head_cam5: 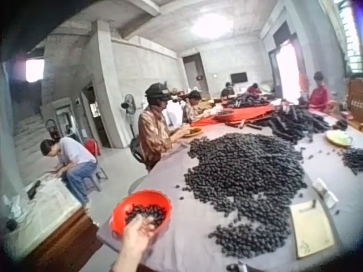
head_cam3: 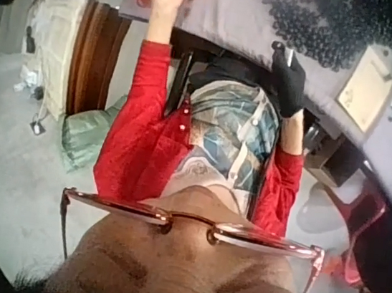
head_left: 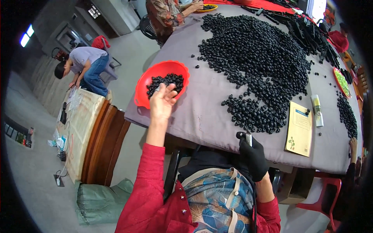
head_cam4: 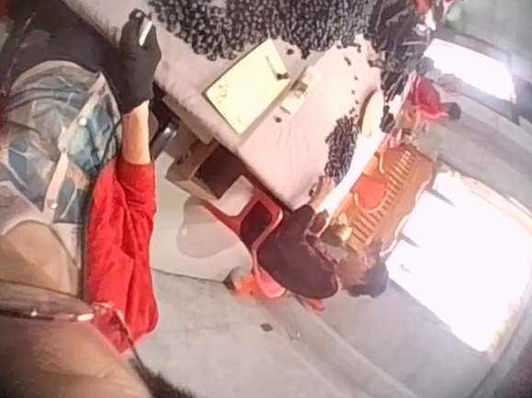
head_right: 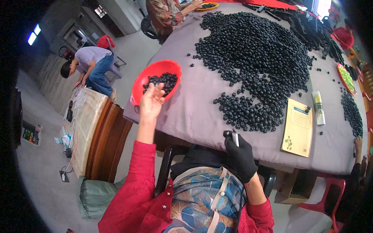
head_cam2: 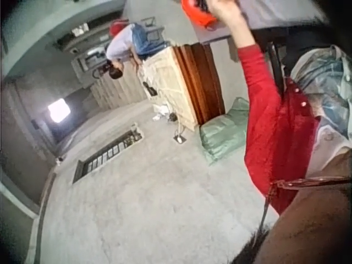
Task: The person sorts small black plastic components by hand, checking them one by one on a paper sheet at a workshop table, then places them into a red basket.
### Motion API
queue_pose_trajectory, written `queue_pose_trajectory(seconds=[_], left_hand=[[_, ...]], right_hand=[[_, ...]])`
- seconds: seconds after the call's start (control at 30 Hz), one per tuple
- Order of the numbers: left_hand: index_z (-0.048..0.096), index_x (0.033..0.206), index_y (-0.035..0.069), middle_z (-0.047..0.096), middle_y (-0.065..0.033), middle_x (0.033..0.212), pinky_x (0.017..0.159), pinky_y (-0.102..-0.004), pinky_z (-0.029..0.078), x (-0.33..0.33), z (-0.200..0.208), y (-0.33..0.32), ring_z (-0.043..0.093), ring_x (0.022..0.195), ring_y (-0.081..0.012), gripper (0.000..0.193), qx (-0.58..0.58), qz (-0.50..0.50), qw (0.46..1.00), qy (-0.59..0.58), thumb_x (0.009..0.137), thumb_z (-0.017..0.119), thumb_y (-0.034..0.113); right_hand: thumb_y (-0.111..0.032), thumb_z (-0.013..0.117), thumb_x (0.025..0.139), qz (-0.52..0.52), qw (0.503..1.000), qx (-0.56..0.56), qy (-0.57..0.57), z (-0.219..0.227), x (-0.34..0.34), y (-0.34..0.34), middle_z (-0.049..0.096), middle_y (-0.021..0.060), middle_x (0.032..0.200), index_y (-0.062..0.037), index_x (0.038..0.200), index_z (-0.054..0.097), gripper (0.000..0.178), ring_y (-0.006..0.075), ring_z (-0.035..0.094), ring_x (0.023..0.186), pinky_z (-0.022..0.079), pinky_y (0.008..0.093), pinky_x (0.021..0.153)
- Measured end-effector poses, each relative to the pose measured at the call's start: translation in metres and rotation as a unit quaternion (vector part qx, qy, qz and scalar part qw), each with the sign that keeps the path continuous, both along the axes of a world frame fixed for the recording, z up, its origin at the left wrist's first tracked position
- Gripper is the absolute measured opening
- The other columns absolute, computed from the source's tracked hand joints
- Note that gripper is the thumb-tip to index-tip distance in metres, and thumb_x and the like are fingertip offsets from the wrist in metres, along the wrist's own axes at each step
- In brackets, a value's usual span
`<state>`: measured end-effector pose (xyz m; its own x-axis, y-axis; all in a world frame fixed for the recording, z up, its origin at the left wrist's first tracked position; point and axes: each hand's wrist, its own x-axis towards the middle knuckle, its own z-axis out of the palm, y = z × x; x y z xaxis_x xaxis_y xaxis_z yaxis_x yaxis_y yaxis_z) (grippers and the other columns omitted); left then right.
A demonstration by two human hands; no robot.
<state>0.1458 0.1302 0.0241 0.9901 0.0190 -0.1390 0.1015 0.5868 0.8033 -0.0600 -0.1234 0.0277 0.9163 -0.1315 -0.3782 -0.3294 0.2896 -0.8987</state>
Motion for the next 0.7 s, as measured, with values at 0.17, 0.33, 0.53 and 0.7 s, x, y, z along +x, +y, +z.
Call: queue_pose_trajectory(seconds=[0.17,0.33,0.53,0.7], left_hand=[[0.054,0.092,0.004,0.062,-0.0103,0.08,0.038,-0.0217,0.042,-0.017,-0.038,-0.019,0.058,0.055,-0.0122,0.013,0.033,-0.113,0.993,0.022,0.085,0.054,0.015],[0.057,0.088,0.002,0.058,-0.0073,0.071,0.038,-0.0213,0.038,-0.031,-0.06,-0.083,0.05,0.048,-0.0082,0.012,0.233,-0.217,0.948,-0.015,0.079,0.059,0.01],[0.058,0.086,0.0,0.053,-0.012,0.079,0.059,-0.0341,0.045,-0.017,-0.068,-0.133,0.056,0.067,-0.0249,0.022,0.594,-0.119,0.755,-0.252,0.068,0.066,0.011],[0.059,0.083,0.002,0.053,-0.0152,0.077,0.064,-0.0401,0.043,-0.008,-0.084,-0.143,0.054,0.071,-0.0315,0.018,0.641,-0.062,0.695,-0.32,0.067,0.062,0.01]], right_hand=[[-0.017,0.051,0.085,-0.006,1.0,0.02,-0.01,-0.005,0.004,0.002,0.044,-0.0069,0.069,-0.0038,0.102,0.057,0.023,0.0016,0.037,0.057,0.029,0.0168,0.049],[-0.017,0.051,0.085,-0.001,1.0,-0.001,0.027,0.002,0.002,0.003,0.044,-0.007,0.068,-0.0035,0.101,0.057,0.022,0.0012,0.037,0.056,0.029,0.017,0.048],[-0.017,0.05,0.085,0.007,0.999,-0.037,-0.013,-0.005,0.0,-0.002,0.046,-0.0057,0.069,-0.0023,0.103,0.056,0.024,0.0019,0.038,0.057,0.031,0.0176,0.049],[-0.016,0.05,0.085,0.021,0.999,-0.022,-0.022,0.005,-0.001,-0.003,0.048,-0.0047,0.072,-0.0008,0.104,0.055,0.025,0.0027,0.039,0.06,0.033,0.0181,0.051]])
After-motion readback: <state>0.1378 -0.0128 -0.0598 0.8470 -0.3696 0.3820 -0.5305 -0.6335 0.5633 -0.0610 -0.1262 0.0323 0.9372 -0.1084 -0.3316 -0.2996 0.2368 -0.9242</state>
